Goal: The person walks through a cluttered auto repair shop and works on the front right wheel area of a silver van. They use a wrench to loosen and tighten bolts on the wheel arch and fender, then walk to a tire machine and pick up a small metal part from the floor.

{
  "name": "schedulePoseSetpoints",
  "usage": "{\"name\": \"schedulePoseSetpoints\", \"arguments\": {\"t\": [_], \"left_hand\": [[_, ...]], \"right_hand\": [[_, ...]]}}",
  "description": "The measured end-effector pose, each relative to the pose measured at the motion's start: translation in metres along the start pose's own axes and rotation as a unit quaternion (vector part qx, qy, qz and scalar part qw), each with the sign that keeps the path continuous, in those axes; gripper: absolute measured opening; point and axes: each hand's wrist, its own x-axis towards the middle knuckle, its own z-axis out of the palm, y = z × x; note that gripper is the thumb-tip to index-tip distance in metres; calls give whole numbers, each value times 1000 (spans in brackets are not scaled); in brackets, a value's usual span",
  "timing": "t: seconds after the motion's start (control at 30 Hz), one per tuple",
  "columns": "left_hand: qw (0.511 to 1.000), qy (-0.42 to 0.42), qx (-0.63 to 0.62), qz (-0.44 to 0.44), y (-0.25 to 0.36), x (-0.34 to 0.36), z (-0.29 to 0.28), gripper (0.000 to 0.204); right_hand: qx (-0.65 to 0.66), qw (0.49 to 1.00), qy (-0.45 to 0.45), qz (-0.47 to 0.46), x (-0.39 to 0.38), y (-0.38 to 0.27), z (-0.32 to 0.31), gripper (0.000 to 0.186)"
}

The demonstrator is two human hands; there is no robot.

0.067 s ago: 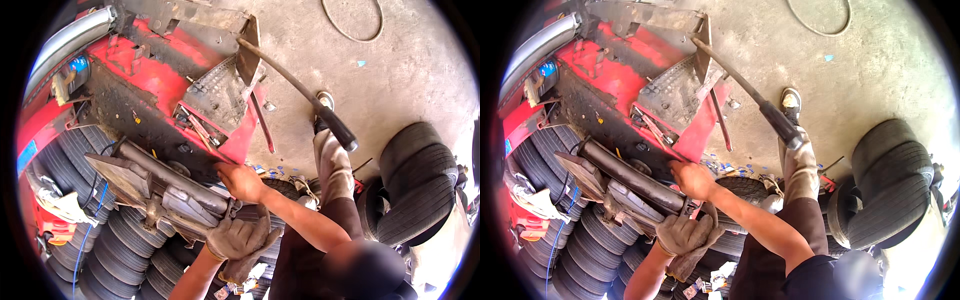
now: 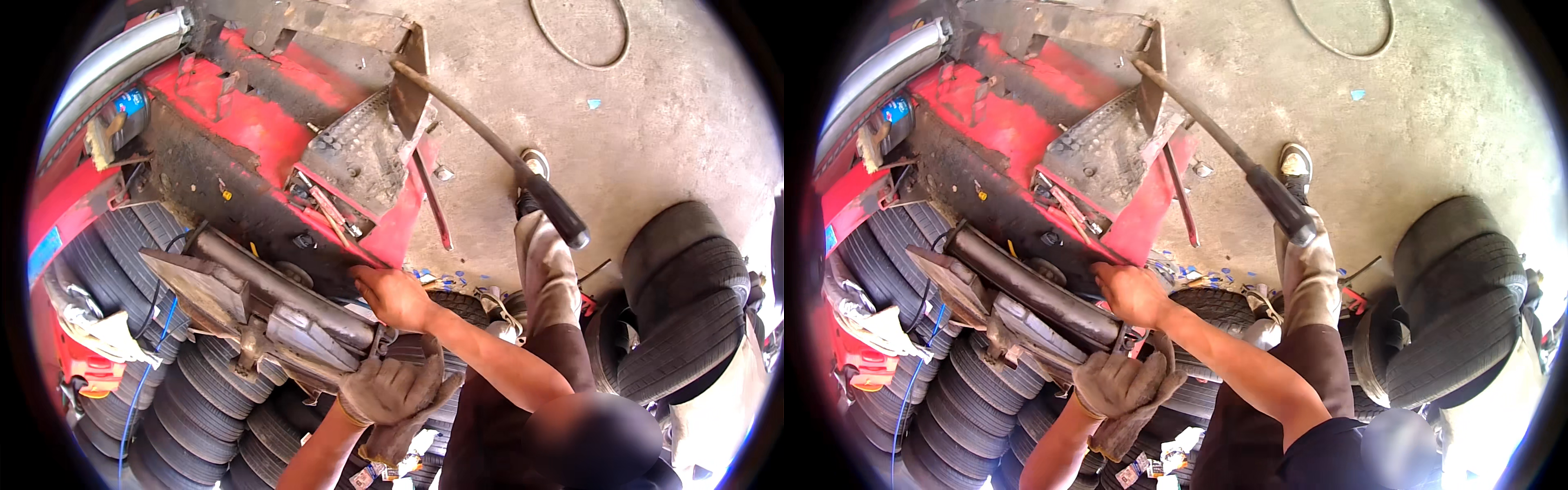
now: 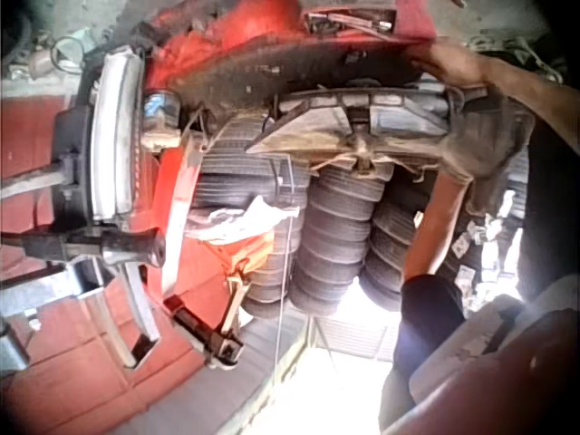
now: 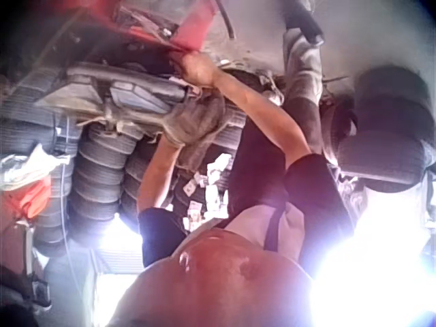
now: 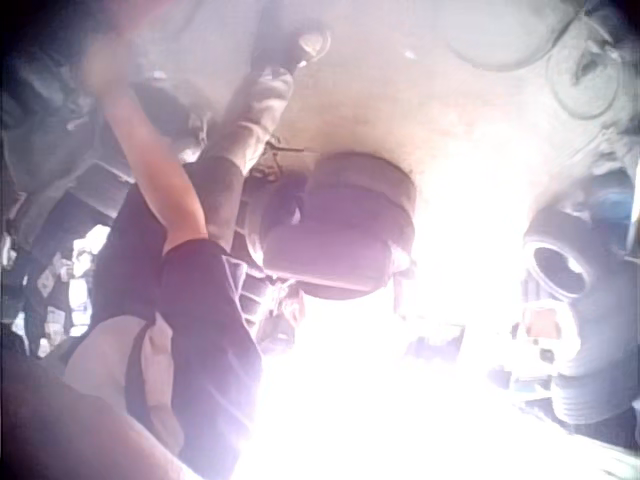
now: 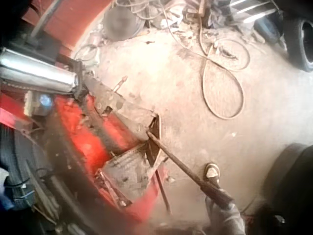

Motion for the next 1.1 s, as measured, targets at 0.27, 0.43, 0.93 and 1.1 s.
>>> {"name": "schedulePoseSetpoints", "arguments": {"t": [0.27,0.43,0.93,1.1], "left_hand": [[997,-71,6,25,-4,-16,-3,38],[999,-20,-1,45,-9,-15,2,28],[997,-47,40,44,-6,-18,4,39],[998,-33,43,23,-3,-14,3,31]], "right_hand": [[-6,991,125,-46,21,-28,-4,42],[-100,989,101,28,39,-58,-27,51],[-208,977,48,5,35,-47,-11,56],[-188,976,108,-8,32,-36,-4,49]]}}
